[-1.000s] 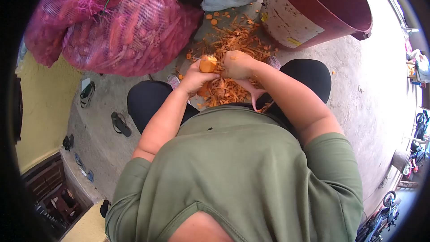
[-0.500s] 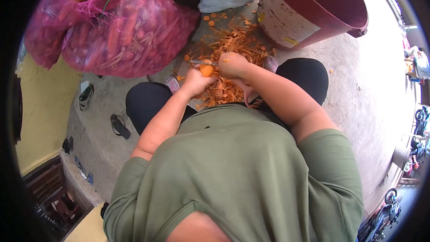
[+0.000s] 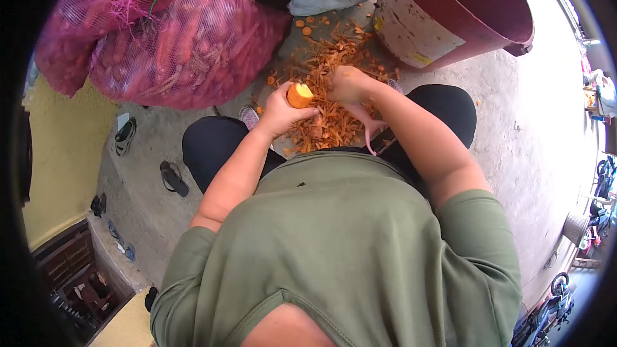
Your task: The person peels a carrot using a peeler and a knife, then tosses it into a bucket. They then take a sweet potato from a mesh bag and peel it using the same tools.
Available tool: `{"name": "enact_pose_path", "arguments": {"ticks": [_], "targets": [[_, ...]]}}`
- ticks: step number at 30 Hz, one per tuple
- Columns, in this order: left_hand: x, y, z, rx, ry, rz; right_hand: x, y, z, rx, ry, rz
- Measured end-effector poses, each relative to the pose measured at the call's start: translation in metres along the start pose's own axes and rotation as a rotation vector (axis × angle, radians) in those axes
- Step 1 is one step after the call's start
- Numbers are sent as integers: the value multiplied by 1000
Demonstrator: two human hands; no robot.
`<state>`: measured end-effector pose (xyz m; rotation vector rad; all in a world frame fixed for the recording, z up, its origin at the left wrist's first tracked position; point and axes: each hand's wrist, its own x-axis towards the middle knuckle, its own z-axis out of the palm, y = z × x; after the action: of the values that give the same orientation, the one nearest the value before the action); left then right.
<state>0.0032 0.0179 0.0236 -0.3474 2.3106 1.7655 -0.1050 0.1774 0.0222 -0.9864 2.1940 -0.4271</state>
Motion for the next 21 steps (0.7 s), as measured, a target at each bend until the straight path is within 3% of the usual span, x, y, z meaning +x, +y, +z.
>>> {"name": "enact_pose_path", "arguments": {"ticks": [1,4,7,10,13,16,19,20,21], "targets": [[-1,4,0,9,-14,-48,-4,-8,-2,0,5,-24],[11,-19,4,114,22,142,-19,-37,-9,-27,21,5],[9,-19,3,348,41,148,-16,-38,-4,-78,-2,83],[1,-6,4,330,56,-39,-7,-32,8,-95,60,171],[3,-18,11,441,173,-65,3,-33,10,-136,-57,259],[0,-10,11,498,168,-95,10,-33,13,-153,-77,253],[-10,11,36,514,161,276,25,10,37,-21,9,360],[-5,2,33,444,151,291,16,11,42,2,110,364],[2,-7,26,311,143,276,24,19,44,-68,38,321]]}}
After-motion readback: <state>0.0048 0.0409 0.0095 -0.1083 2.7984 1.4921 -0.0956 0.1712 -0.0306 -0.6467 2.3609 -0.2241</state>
